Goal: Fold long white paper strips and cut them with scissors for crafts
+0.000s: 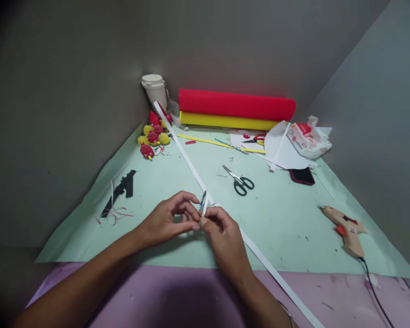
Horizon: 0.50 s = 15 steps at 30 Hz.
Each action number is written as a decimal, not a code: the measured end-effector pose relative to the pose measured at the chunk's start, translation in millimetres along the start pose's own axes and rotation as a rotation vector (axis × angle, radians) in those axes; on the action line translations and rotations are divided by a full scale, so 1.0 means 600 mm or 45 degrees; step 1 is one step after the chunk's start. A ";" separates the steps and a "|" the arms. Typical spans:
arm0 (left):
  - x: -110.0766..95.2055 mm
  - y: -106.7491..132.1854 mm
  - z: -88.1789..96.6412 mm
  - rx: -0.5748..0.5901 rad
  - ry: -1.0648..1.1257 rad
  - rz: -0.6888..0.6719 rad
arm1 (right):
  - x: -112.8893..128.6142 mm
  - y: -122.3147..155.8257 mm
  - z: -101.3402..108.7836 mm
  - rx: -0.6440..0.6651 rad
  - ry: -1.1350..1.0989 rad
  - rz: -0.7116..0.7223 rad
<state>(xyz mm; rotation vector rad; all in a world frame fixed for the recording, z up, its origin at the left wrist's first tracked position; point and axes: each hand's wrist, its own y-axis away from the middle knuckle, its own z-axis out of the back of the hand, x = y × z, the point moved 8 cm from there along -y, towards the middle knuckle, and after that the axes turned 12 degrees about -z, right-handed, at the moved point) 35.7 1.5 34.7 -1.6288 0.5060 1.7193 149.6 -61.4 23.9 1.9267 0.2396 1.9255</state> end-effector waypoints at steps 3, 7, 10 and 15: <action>-0.011 -0.003 0.019 -0.089 -0.129 -0.042 | 0.001 -0.001 0.001 0.000 0.033 0.028; -0.021 -0.004 0.021 -0.072 -0.239 -0.077 | -0.001 -0.002 0.001 -0.067 0.237 0.077; -0.021 -0.004 0.014 -0.047 -0.280 -0.095 | 0.001 0.000 0.002 -0.141 0.365 0.115; -0.020 -0.004 0.008 -0.025 -0.371 -0.140 | 0.004 0.002 -0.001 -0.171 0.476 0.144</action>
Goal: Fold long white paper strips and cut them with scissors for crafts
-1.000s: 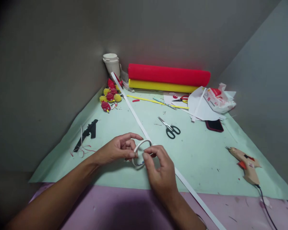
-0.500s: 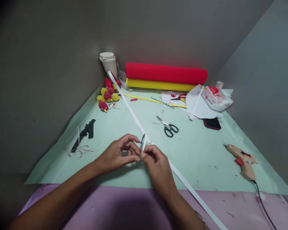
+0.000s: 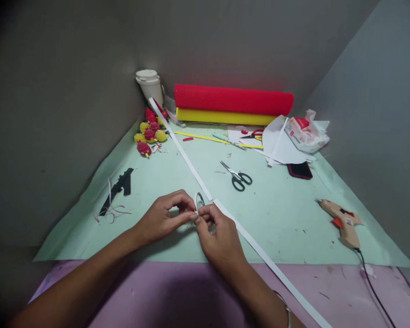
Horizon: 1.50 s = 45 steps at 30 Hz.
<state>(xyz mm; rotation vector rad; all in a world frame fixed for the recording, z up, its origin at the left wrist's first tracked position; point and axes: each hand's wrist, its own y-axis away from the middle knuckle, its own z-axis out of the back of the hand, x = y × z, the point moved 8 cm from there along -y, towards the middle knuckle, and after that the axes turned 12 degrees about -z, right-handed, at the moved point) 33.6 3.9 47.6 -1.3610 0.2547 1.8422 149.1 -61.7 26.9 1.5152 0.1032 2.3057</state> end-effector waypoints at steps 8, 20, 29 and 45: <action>-0.001 -0.001 0.002 -0.018 0.008 0.055 | 0.009 0.006 0.005 -0.015 0.062 0.029; 0.035 -0.047 -0.006 -0.092 0.228 0.276 | 0.001 0.016 0.068 0.025 0.077 0.012; 0.085 -0.089 -0.023 0.058 -0.169 0.252 | -0.041 -0.004 0.074 0.038 0.179 -0.060; 0.125 -0.100 -0.022 0.006 -0.479 0.187 | -0.039 -0.022 0.054 -0.056 0.387 0.027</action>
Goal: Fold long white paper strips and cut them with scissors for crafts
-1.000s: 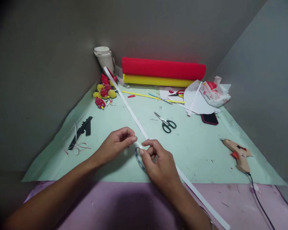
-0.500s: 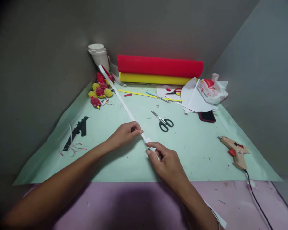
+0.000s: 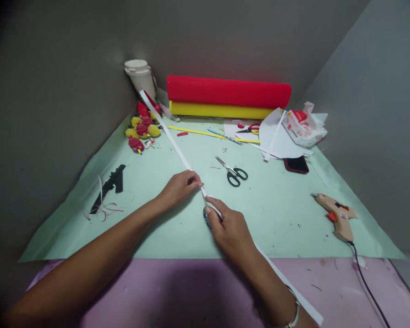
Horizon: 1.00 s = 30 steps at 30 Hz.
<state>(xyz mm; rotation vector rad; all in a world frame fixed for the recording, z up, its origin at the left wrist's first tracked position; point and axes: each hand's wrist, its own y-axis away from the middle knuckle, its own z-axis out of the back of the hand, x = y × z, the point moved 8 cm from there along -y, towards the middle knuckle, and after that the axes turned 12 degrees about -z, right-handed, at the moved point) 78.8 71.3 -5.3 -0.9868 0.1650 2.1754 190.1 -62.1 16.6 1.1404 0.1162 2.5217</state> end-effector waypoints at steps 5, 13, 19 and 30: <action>0.004 -0.001 -0.002 -0.023 -0.100 -0.019 | 0.002 -0.012 -0.007 0.038 0.059 -0.009; 0.005 -0.001 -0.005 -0.027 -0.184 -0.021 | 0.012 -0.015 -0.003 0.052 0.041 0.023; 0.005 0.000 -0.006 -0.028 -0.226 -0.017 | 0.012 -0.020 -0.001 0.075 0.098 -0.005; 0.003 0.003 -0.007 -0.009 -0.243 -0.016 | 0.014 -0.024 0.002 0.083 0.182 -0.017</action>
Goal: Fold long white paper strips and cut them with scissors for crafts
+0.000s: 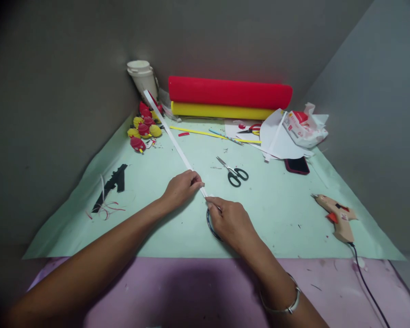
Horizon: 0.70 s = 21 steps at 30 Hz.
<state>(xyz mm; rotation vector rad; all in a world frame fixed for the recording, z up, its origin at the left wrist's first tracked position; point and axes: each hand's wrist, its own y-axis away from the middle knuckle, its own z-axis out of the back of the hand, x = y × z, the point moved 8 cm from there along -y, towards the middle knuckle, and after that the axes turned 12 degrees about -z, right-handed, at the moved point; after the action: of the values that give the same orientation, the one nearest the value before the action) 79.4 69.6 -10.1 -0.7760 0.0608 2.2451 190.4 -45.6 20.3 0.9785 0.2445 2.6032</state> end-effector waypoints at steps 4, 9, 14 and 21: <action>0.000 0.001 -0.001 0.002 -0.019 0.008 | -0.002 0.000 0.000 0.001 0.003 0.004; -0.001 0.001 -0.001 -0.020 -0.036 -0.016 | -0.006 -0.002 -0.002 0.030 0.004 -0.023; -0.002 0.001 -0.002 -0.011 -0.034 -0.008 | -0.006 -0.003 -0.004 0.022 0.008 -0.015; -0.002 0.004 -0.004 -0.003 -0.029 -0.008 | -0.005 -0.003 -0.004 0.014 0.019 -0.010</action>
<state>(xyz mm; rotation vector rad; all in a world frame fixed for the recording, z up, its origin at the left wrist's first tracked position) 79.8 66.5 -11.4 -0.7513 0.0448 2.2480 191.6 -45.3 16.5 0.9602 0.2664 2.6060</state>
